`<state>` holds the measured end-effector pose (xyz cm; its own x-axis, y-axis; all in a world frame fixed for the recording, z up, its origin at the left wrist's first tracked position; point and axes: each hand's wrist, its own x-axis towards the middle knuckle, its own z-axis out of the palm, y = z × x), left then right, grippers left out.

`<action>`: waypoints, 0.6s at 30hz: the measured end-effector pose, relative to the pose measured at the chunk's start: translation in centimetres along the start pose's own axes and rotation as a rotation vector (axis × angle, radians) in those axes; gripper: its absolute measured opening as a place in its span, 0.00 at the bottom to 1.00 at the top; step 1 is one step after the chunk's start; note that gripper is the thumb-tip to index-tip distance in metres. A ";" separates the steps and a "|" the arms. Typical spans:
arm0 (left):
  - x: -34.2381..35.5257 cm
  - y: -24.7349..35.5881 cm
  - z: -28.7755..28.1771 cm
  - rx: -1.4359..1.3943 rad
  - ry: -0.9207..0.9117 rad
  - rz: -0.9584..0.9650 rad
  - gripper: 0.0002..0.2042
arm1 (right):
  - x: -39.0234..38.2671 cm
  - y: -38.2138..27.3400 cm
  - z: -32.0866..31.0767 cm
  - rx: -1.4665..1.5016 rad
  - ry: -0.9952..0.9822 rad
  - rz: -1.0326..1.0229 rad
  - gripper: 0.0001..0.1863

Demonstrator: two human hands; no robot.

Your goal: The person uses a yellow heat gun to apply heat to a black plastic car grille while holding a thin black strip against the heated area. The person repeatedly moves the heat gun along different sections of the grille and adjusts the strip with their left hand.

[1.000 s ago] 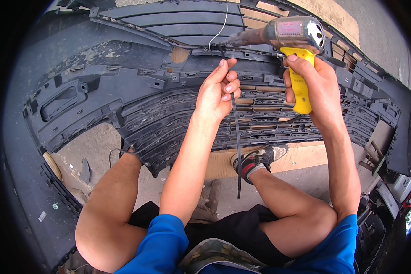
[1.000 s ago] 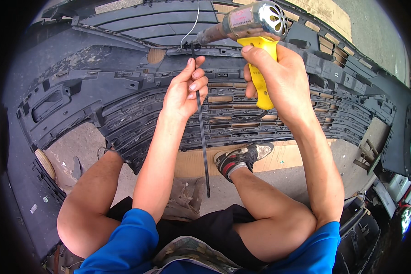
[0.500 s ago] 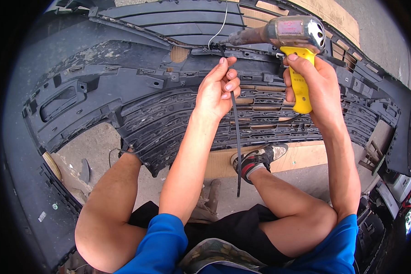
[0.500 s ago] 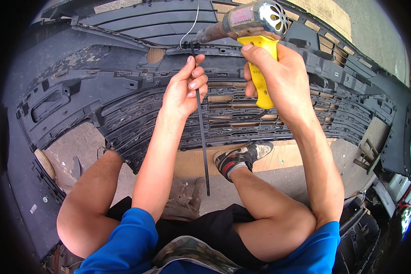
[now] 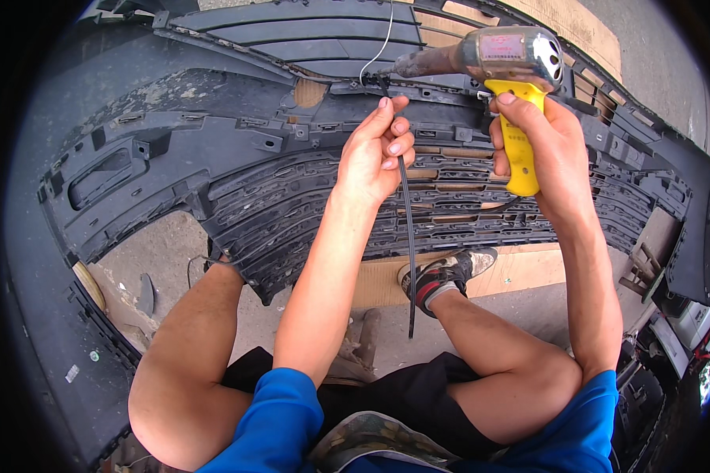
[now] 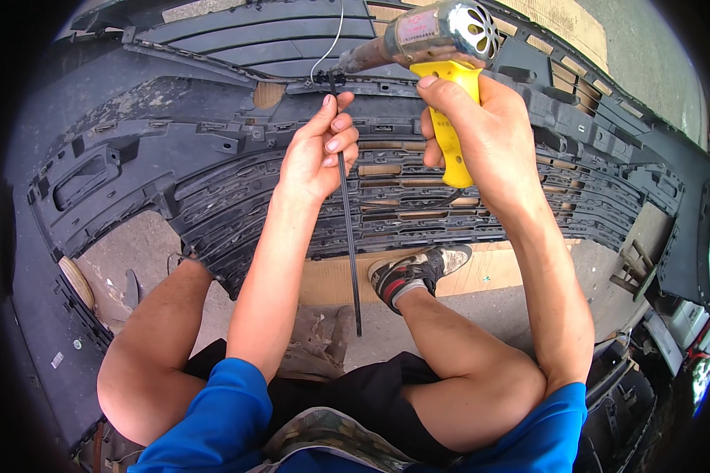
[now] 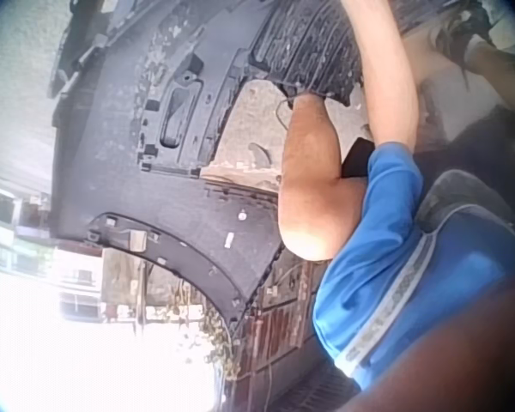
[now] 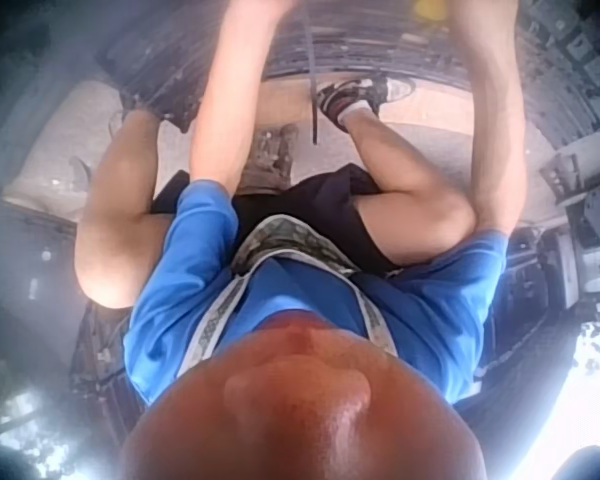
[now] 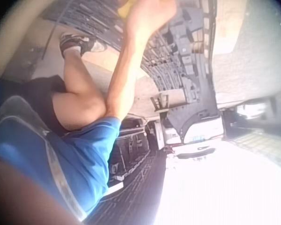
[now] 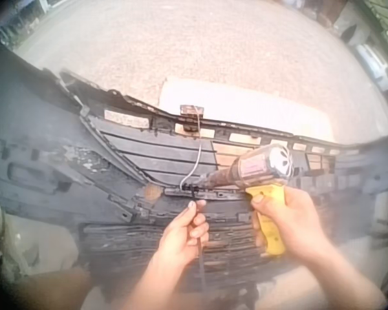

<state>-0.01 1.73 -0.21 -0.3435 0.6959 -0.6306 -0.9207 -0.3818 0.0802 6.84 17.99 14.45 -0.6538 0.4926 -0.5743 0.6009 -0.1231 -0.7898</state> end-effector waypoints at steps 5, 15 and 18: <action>0.0 0.0 0.2 0.013 0.005 0.004 0.15 | 0.0 0.0 -0.1 0.000 0.003 0.003 0.18; 0.0 0.1 0.3 0.005 0.000 0.006 0.15 | 0.0 -0.1 -0.1 0.003 0.003 -0.003 0.17; 0.1 0.1 0.2 0.006 0.001 0.003 0.15 | 0.0 -0.1 -0.1 0.007 0.001 -0.002 0.17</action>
<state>-0.21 1.88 -0.06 -0.3463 0.6942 -0.6310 -0.9206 -0.3807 0.0865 6.86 18.09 14.55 -0.6546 0.4940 -0.5722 0.5961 -0.1283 -0.7926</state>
